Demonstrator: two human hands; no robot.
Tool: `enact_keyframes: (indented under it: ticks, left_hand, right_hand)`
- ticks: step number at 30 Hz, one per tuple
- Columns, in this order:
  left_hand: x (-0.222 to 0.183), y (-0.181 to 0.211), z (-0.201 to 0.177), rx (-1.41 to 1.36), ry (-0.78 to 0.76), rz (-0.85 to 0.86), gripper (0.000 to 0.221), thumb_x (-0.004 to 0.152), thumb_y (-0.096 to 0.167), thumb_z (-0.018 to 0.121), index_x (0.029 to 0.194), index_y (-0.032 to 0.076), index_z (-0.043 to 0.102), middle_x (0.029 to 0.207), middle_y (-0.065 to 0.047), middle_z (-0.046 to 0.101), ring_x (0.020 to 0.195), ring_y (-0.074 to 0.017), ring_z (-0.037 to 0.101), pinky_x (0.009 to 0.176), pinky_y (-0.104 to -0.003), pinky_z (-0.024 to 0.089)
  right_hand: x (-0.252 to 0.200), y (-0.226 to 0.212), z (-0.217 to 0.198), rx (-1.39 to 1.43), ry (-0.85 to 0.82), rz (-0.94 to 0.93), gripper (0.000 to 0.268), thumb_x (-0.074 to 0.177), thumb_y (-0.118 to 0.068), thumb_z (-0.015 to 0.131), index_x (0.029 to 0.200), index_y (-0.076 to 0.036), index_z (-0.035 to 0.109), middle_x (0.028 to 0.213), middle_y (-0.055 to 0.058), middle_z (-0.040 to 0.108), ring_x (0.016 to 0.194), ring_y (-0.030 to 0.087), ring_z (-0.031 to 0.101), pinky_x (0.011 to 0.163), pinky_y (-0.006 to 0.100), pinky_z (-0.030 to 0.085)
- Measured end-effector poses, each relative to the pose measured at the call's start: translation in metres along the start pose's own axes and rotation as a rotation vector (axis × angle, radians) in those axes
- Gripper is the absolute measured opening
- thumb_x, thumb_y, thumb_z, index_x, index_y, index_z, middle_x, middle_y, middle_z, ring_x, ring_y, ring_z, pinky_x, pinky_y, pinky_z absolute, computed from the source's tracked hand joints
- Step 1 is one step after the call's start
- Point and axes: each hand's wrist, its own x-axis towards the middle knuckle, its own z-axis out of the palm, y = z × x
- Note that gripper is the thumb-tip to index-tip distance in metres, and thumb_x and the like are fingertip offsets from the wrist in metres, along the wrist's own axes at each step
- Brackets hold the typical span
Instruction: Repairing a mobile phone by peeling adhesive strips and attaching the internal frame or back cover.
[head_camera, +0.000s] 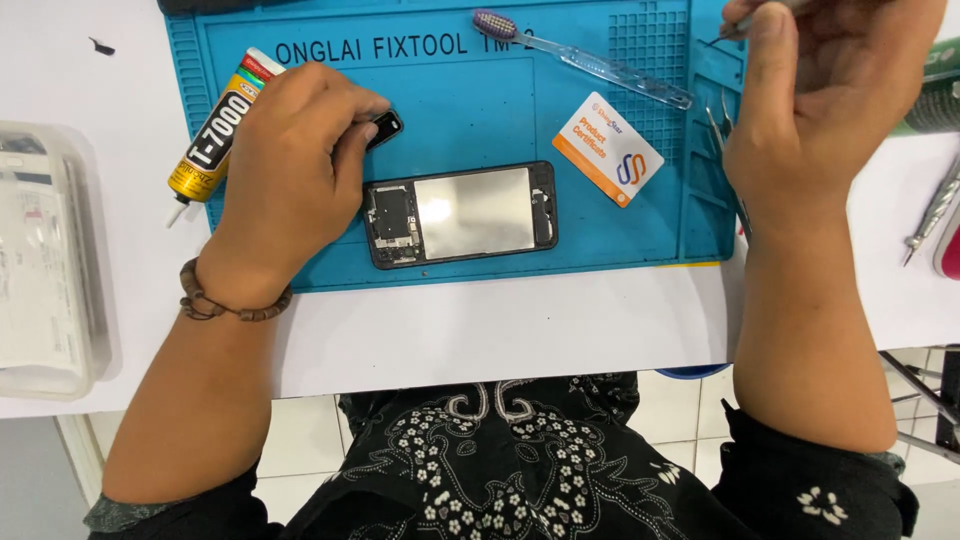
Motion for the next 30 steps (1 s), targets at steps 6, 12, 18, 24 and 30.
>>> enact_keyframes:
  ticks: [6,12,18,24,30]
  left_hand:
    - [-0.003,-0.002,0.000,0.030,0.094,0.017,0.012,0.106,-0.006,0.062,0.116,-0.009,0.068,0.107,-0.021,0.062,0.099,-0.0373,0.059,0.089,-0.048,0.050]
    - [-0.007,0.003,-0.010,-0.014,0.155,0.036,0.018,0.111,-0.002,0.056,0.117,-0.012,0.070,0.107,-0.024,0.064,0.098,-0.0394,0.061,0.090,-0.049,0.049]
    - [-0.010,0.000,-0.017,-0.011,0.201,0.054,0.019,0.112,-0.001,0.054,0.115,-0.011,0.070,0.106,-0.023,0.066,0.097,-0.0380,0.061,0.088,-0.048,0.049]
    - [-0.009,0.000,-0.019,-0.023,0.226,0.098,0.020,0.113,0.001,0.051,0.114,-0.011,0.068,0.104,-0.023,0.064,0.095,-0.0387,0.060,0.089,-0.048,0.049]
    - [-0.013,-0.003,-0.017,0.013,0.231,0.116,0.020,0.114,0.003,0.050,0.116,-0.008,0.067,0.109,-0.020,0.065,0.100,-0.0376,0.060,0.087,-0.048,0.046]
  right_hand:
    - [0.006,-0.010,0.012,0.175,-0.078,0.044,0.025,0.123,0.017,0.040,0.133,-0.002,0.029,0.126,0.034,0.046,0.117,0.050,0.061,0.110,0.060,0.059]
    - [0.006,-0.010,0.021,0.173,-0.083,0.047,0.024,0.118,0.021,0.043,0.124,0.004,0.026,0.121,0.038,0.043,0.113,0.054,0.060,0.106,0.061,0.058]
    - [-0.007,-0.001,0.019,0.123,-0.149,0.065,0.015,0.125,0.010,0.040,0.127,0.006,0.026,0.128,0.041,0.044,0.111,0.059,0.062,0.104,0.062,0.058]
    - [-0.012,0.000,0.014,0.031,-0.200,0.082,0.017,0.130,0.005,0.036,0.135,0.021,0.041,0.133,0.040,0.048,0.116,0.059,0.064,0.107,0.060,0.058]
    - [-0.022,0.014,0.003,-0.125,-0.269,0.055,0.030,0.138,0.000,0.033,0.146,0.024,0.049,0.140,0.042,0.055,0.125,0.059,0.066,0.112,0.060,0.057]
